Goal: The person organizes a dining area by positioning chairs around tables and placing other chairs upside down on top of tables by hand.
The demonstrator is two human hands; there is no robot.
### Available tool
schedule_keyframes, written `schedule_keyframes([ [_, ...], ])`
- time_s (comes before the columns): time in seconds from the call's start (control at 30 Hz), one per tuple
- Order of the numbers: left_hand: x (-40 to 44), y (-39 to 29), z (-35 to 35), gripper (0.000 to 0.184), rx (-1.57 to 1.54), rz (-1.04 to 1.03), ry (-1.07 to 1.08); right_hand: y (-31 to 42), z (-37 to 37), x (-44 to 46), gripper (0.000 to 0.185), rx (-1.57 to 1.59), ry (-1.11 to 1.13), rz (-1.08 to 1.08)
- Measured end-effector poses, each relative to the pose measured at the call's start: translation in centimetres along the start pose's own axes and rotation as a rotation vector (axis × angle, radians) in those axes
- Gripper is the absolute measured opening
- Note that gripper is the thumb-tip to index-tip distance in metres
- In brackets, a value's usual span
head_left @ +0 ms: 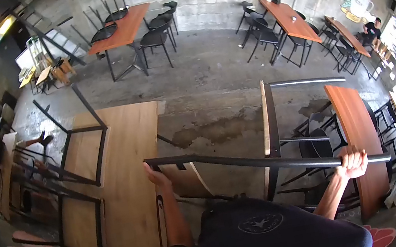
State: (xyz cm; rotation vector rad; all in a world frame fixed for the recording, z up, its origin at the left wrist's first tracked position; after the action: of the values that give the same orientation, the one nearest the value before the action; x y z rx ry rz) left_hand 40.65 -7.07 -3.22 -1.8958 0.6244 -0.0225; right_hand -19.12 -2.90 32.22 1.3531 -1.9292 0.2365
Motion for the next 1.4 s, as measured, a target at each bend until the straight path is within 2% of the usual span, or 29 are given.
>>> schedule_keyframes([
  [0.17,0.0,-6.2,-6.9,0.060,0.016,-0.129,0.160,4.3,2.4,-6.4,0.043,0.045,-0.134,0.139],
  [0.2,-0.5,-8.0,-7.7,0.060,0.096,-0.248,0.178,4.8,2.8,-7.5,0.042,0.048,-0.164,0.159],
  [0.23,-1.0,-8.9,-8.6,0.060,0.124,-0.240,0.222,5.3,3.2,-8.8,0.040,0.052,-0.202,0.186],
  [0.3,-1.9,-11.8,-9.8,0.063,0.198,-0.375,0.172,6.7,5.8,-12.0,0.034,0.083,-0.463,0.284],
  [0.37,-2.4,-13.3,-11.3,0.059,0.204,-0.449,0.320,7.3,6.8,-13.8,0.034,0.083,-0.480,0.269],
  [0.4,-4.8,-15.7,-12.1,0.060,0.315,-0.541,0.279,7.7,7.2,-14.7,0.035,0.092,-0.538,0.281],
  [0.43,-5.3,-16.5,-12.7,0.059,0.327,-0.578,0.354,8.1,7.9,-15.6,0.036,0.103,-0.601,0.277],
  [0.5,-7.1,-18.5,-13.0,0.056,0.294,-0.649,0.304,8.1,10.1,-18.0,0.035,0.216,-0.837,0.267],
  [0.57,-8.3,-20.6,-12.7,0.059,0.295,-1.018,0.285,9.1,14.4,-23.1,0.035,0.209,-1.153,0.313],
  [0.6,-9.9,-21.6,-13.2,0.057,0.270,-1.099,0.347,9.7,16.5,-26.6,0.036,0.145,-1.449,0.361],
  [0.63,-12.0,-22.8,-13.5,0.055,0.241,-1.173,0.398,9.1,16.2,-27.8,0.030,0.059,-1.601,0.330],
  [0.7,-14.5,-23.8,-14.6,0.053,0.124,-1.155,0.573,8.5,17.5,-30.2,0.030,-0.009,-1.800,0.268],
  [0.73,-16.0,-24.4,-14.7,0.055,0.121,-1.317,0.507,9.1,18.2,-31.1,0.033,-0.126,-1.846,0.288],
  [0.77,-16.9,-24.6,-15.0,0.055,0.106,-1.313,0.498,9.4,18.9,-31.9,0.036,-0.240,-1.889,0.301],
  [0.8,-18.6,-24.9,-15.7,0.054,0.142,-1.370,0.539,9.7,20.5,-32.6,0.036,-0.308,-1.851,0.249],
  [0.87,-21.5,-25.4,-16.7,0.055,0.260,-1.504,0.577,10.7,21.2,-33.1,0.038,-0.622,-1.931,0.085],
  [0.9,-22.6,-25.4,-17.4,0.063,0.249,-1.436,0.592,10.8,21.3,-32.7,0.041,-0.761,-1.982,-0.027],
  [0.97,-26.0,-26.4,-18.7,0.070,0.209,-1.377,0.570,9.3,21.0,-29.7,0.050,-1.205,-1.817,-0.289],
  [1.0,-27.7,-26.5,-19.3,0.069,0.248,-1.394,0.650,7.0,18.2,-25.2,0.052,-1.422,-1.592,-0.278],
  [1.03,-29.3,-26.3,-19.8,0.068,0.287,-1.409,0.731,4.6,15.2,-21.3,0.049,-1.816,-1.310,-0.150],
  [1.07,-30.7,-25.8,-20.5,0.070,0.317,-1.376,0.790,1.1,12.2,-17.0,0.045,-1.627,-1.007,-0.141],
  [1.1,-32.0,-25.2,-21.1,0.073,0.353,-1.340,0.853,-3.0,5.6,-11.7,0.047,-1.410,-0.772,-0.306],
  [1.13,-32.8,-24.6,-21.5,0.074,0.400,-1.340,0.863,-5.6,3.5,-10.0,0.052,-1.334,-0.512,-0.172],
  [1.17,-33.3,-23.9,-21.9,0.075,0.450,-1.341,0.874,-8.3,0.2,-8.2,0.060,-1.316,-0.366,-0.222],
  [1.2,-33.9,-23.7,-22.4,0.077,0.440,-1.369,0.856,-10.5,-2.0,-7.5,0.059,-1.280,-0.266,-0.288],
  [1.23,-33.7,-22.8,-22.6,0.077,0.441,-1.357,0.853,-11.6,-4.0,-6.3,0.052,-1.466,-0.089,-0.176],
  [1.3,-33.9,-21.3,-22.8,0.076,0.433,-1.355,0.860,-13.2,-3.5,-4.9,0.062,-1.616,-0.015,-0.167],
  [1.37,-34.8,-20.1,-22.6,0.076,0.430,-1.436,0.867,-15.1,-1.7,-4.2,0.059,-1.516,-0.038,-0.169],
  [1.4,-34.7,-19.3,-22.9,0.076,0.409,-1.446,0.891,-15.7,-1.1,-4.6,0.056,-1.548,0.050,-0.088],
])
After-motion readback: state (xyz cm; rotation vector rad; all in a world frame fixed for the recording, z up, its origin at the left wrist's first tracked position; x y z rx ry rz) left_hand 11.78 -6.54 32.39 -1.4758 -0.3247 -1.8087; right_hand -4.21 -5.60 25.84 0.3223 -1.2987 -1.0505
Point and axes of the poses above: each hand's wrist, its own x-axis towards the middle knuckle, its own z-axis out of the back of the hand, y = z × x, the point moved 8 cm from there along x, towards the middle knuckle, and after that the axes turned 4 degrees about -y, right-handed, at the moved point
